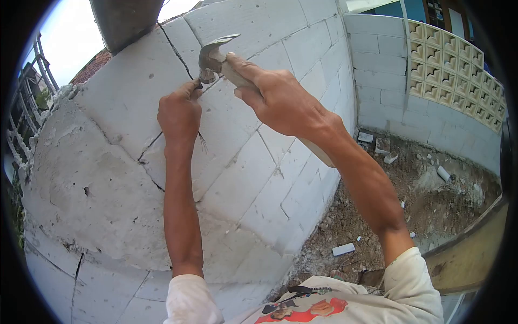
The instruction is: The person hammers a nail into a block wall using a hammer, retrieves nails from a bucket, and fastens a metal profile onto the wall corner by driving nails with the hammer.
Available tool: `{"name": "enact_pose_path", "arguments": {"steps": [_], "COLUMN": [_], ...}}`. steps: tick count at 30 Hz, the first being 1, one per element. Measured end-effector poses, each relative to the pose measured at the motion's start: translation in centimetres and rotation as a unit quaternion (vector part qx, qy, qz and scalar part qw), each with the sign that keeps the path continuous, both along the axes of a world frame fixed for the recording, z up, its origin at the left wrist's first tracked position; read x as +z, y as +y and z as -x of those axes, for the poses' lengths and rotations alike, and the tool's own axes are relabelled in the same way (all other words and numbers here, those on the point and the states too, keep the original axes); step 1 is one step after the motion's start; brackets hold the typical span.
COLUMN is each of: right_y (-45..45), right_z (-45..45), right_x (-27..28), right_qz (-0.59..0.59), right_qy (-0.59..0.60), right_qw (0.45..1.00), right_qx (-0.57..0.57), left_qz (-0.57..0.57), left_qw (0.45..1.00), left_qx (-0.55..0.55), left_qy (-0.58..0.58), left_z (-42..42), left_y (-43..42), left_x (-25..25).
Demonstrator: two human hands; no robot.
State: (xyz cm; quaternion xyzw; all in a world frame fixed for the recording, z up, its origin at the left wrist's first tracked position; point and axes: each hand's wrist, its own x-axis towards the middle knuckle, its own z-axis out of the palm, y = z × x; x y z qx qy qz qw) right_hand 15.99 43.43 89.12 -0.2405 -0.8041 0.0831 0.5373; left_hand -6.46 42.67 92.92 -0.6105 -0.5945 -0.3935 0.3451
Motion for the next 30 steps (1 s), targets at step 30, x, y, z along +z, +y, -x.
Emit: {"name": "enact_pose_path", "arguments": {"steps": [30], "right_y": [-2.0], "right_z": [-0.7], "right_x": [2.4], "right_qz": [-0.095], "right_qy": [0.177], "right_qw": [0.979], "right_qx": [0.037], "left_qz": [-0.118], "left_qw": [0.981], "left_qx": [-0.105], "left_qy": [0.117], "left_z": [1.5], "left_y": [0.5], "left_x": [-2.9]}}
